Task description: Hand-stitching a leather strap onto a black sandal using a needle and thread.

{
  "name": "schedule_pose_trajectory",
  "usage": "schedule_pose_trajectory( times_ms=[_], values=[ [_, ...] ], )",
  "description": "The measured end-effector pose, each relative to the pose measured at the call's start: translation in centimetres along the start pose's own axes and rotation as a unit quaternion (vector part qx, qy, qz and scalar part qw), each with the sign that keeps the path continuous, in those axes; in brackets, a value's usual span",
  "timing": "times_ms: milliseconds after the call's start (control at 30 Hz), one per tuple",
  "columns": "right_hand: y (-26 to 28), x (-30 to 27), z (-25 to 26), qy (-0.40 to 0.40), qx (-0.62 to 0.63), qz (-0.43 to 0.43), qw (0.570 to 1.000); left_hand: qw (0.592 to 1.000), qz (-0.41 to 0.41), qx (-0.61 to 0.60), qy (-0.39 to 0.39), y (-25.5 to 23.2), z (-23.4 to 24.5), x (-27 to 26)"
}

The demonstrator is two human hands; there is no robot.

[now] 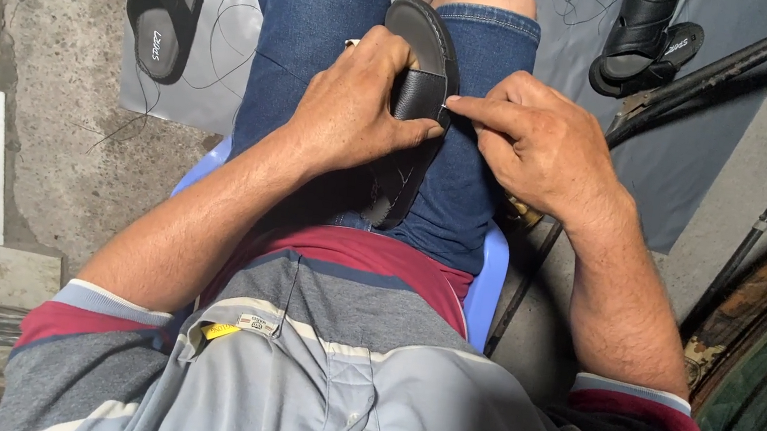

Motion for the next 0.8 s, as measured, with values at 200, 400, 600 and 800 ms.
schedule_pose_trajectory(
  times_ms=[200, 400, 600, 800],
  values=[
    [-0.1, -0.1, -0.5, -0.005, -0.049, -0.028, 0.998, 1.0, 0.007, 0.004, -0.004, 0.0, -0.1, 0.0],
    [1.6, 0.6, -0.6, 0.04, -0.209, -0.082, 0.974, 0.997, -0.024, 0.064, -0.03, -0.3, -0.9, 0.3],
    [1.9, 1.1, -0.9, 0.063, -0.237, -0.063, 0.967, 0.993, -0.026, 0.099, -0.063, -0.1, -1.5, 0.3],
    [1.7, 1.2, -1.2, 0.048, -0.218, -0.064, 0.973, 0.989, -0.032, 0.113, -0.088, -0.2, -1.6, 0.1]
  ],
)
Point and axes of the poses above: each hand's wrist, its own x-axis towards the middle knuckle, its own z-axis out of the back of the hand, y = z × x, the point moved 5 cm from there along x, towards the middle knuckle, and after that the axes turned 5 degrees about -x, right-handed, at the moved point
